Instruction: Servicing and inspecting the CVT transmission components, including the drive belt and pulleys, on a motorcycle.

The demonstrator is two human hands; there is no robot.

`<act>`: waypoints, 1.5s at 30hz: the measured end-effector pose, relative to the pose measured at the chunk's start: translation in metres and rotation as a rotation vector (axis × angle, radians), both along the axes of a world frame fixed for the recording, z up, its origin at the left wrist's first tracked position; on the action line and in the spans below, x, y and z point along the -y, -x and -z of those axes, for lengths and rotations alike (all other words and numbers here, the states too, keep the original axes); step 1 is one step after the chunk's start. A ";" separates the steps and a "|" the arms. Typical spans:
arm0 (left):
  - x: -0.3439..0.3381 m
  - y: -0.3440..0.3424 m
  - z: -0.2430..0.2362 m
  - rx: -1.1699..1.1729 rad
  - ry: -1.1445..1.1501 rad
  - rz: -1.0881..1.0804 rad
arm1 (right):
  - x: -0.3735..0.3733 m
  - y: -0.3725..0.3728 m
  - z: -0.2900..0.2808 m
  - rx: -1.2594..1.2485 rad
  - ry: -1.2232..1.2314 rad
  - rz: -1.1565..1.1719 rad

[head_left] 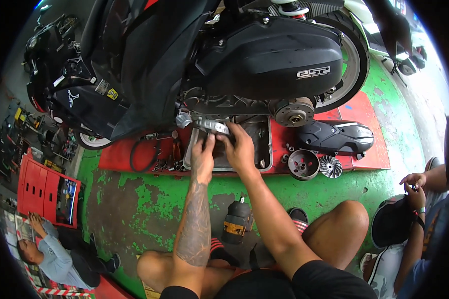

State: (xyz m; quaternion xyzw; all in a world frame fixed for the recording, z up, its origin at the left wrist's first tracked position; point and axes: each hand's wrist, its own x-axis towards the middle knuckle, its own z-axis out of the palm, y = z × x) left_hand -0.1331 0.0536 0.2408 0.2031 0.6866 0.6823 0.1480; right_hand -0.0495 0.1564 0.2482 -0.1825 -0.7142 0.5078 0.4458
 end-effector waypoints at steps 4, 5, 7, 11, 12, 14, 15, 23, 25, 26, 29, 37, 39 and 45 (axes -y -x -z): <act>0.023 -0.043 0.018 0.422 -0.547 0.136 | 0.024 -0.040 0.006 -0.054 -0.334 0.062; 0.028 -0.045 0.019 0.429 -0.581 0.171 | 0.031 -0.049 0.004 -0.012 -0.375 0.043; 0.043 -0.045 0.018 0.411 -0.637 0.260 | 0.035 -0.067 -0.013 0.021 -0.426 0.004; 0.044 -0.070 -0.012 0.322 -0.643 0.289 | 0.015 -0.086 -0.036 -0.126 -0.464 -0.144; 0.045 -0.075 -0.017 0.173 -0.631 0.327 | 0.016 -0.088 -0.043 -0.167 -0.291 -0.188; 0.053 -0.082 -0.031 0.144 -0.553 0.324 | 0.019 -0.098 -0.067 -0.105 -0.246 -0.433; 0.055 -0.087 -0.040 0.277 -0.624 0.378 | 0.024 -0.099 -0.073 -0.123 -0.215 -0.472; 0.067 -0.112 -0.081 0.148 -0.705 0.444 | 0.051 -0.110 -0.102 -0.374 -0.212 -0.449; 0.066 -0.115 -0.085 0.181 -0.716 0.444 | 0.053 -0.112 -0.105 -0.412 -0.200 -0.445; 0.065 -0.116 -0.086 0.198 -0.721 0.444 | 0.053 -0.114 -0.107 -0.417 -0.200 -0.458; 0.061 -0.120 -0.089 0.251 -0.737 0.447 | 0.052 -0.118 -0.114 -0.441 -0.186 -0.507; 0.055 -0.126 -0.097 0.392 -0.779 0.460 | 0.050 -0.119 -0.111 -0.401 -0.125 -0.414; 0.054 -0.127 -0.100 0.492 -0.826 0.400 | 0.041 -0.115 -0.108 -0.290 -0.233 -0.277; 0.050 -0.116 -0.090 0.408 -0.473 0.162 | 0.037 -0.094 -0.076 -0.062 -0.236 -0.207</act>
